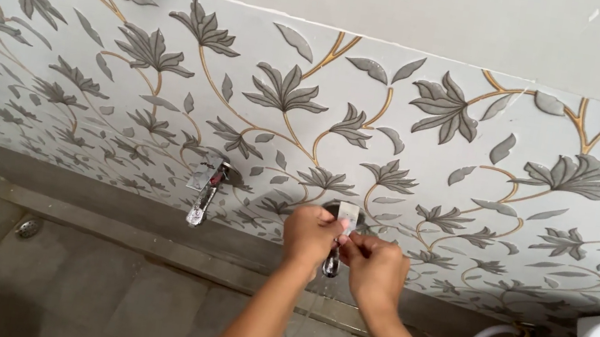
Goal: Applying double-sided adhesive tape to bathroom fixtures.
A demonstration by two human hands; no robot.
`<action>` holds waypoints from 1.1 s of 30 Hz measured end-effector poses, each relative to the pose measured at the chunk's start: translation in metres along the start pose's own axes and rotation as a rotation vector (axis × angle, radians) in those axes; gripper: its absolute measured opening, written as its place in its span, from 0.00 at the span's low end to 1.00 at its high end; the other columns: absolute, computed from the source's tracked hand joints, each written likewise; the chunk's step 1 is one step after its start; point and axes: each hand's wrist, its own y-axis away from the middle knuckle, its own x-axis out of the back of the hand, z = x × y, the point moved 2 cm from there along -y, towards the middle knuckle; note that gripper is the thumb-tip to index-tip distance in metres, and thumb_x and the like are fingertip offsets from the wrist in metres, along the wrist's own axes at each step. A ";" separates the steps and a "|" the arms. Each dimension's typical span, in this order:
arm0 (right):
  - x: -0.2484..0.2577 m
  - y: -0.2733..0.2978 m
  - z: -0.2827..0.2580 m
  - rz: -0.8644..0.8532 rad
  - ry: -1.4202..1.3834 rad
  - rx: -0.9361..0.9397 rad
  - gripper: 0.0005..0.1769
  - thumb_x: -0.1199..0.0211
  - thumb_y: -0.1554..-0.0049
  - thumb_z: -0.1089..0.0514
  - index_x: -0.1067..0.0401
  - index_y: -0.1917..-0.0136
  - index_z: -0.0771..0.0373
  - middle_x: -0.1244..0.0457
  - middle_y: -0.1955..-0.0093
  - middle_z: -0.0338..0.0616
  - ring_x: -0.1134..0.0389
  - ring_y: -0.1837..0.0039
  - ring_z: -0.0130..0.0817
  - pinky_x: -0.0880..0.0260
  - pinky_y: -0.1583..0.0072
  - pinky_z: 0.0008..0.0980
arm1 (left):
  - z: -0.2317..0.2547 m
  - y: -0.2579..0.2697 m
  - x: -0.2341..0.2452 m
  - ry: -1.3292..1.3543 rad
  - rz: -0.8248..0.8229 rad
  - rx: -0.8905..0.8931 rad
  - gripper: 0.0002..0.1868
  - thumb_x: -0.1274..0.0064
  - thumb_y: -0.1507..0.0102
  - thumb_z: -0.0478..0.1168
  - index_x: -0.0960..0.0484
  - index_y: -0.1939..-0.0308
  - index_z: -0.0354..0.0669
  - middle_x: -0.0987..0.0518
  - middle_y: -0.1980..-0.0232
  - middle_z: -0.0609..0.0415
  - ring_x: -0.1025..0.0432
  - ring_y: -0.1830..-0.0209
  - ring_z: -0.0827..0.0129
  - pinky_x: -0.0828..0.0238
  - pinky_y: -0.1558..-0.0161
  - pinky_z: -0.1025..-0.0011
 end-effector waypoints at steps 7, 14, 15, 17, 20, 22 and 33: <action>-0.002 -0.039 0.021 -0.163 -0.607 -0.233 0.07 0.32 0.45 0.67 0.22 0.55 0.76 0.28 0.60 0.50 0.29 0.62 0.31 0.24 0.57 0.30 | 0.016 -0.004 0.000 0.067 0.029 0.104 0.08 0.35 0.46 0.26 0.21 0.70 0.29 0.18 0.69 0.47 0.21 0.73 0.68 0.19 0.72 0.69; -0.004 -0.044 0.027 -0.188 -0.603 -0.316 0.06 0.30 0.50 0.71 0.24 0.56 0.73 0.28 0.59 0.52 0.28 0.62 0.34 0.24 0.57 0.29 | -0.007 -0.025 0.009 0.197 -0.190 0.160 0.03 0.47 0.42 0.22 0.20 0.67 0.28 0.16 0.68 0.42 0.19 0.72 0.61 0.17 0.71 0.66; -0.004 -0.041 0.031 -0.201 -0.599 -0.327 0.08 0.30 0.51 0.72 0.24 0.57 0.73 0.28 0.60 0.53 0.27 0.62 0.34 0.23 0.57 0.28 | -0.018 -0.026 0.012 0.223 -0.236 0.163 0.07 0.45 0.45 0.20 0.21 0.66 0.32 0.16 0.68 0.43 0.18 0.71 0.63 0.15 0.69 0.67; -0.005 -0.042 0.029 -0.194 -0.622 -0.355 0.07 0.30 0.50 0.71 0.24 0.57 0.74 0.28 0.59 0.53 0.28 0.63 0.34 0.23 0.58 0.28 | -0.002 -0.019 0.006 0.182 -0.153 0.164 0.04 0.44 0.43 0.22 0.20 0.66 0.28 0.17 0.68 0.43 0.19 0.71 0.62 0.16 0.70 0.66; -0.010 -0.041 0.025 -0.175 -0.664 -0.379 0.07 0.29 0.48 0.68 0.24 0.57 0.74 0.29 0.60 0.51 0.30 0.64 0.33 0.25 0.60 0.28 | 0.020 -0.008 0.007 0.101 -0.047 0.149 0.04 0.42 0.41 0.25 0.19 0.66 0.22 0.18 0.67 0.41 0.21 0.71 0.60 0.17 0.70 0.64; -0.006 -0.034 0.025 -0.158 -0.674 -0.385 0.07 0.29 0.47 0.67 0.24 0.57 0.74 0.29 0.60 0.50 0.31 0.64 0.32 0.26 0.61 0.28 | 0.009 -0.008 0.008 0.067 -0.029 0.143 0.06 0.41 0.40 0.26 0.19 0.66 0.20 0.19 0.66 0.39 0.22 0.71 0.59 0.17 0.70 0.64; -0.004 -0.038 0.024 -0.154 -0.630 -0.334 0.06 0.30 0.46 0.66 0.25 0.61 0.71 0.30 0.63 0.49 0.31 0.66 0.31 0.26 0.62 0.28 | 0.020 0.003 0.007 0.127 -0.009 0.146 0.04 0.42 0.41 0.25 0.19 0.65 0.23 0.18 0.66 0.40 0.21 0.71 0.59 0.18 0.68 0.60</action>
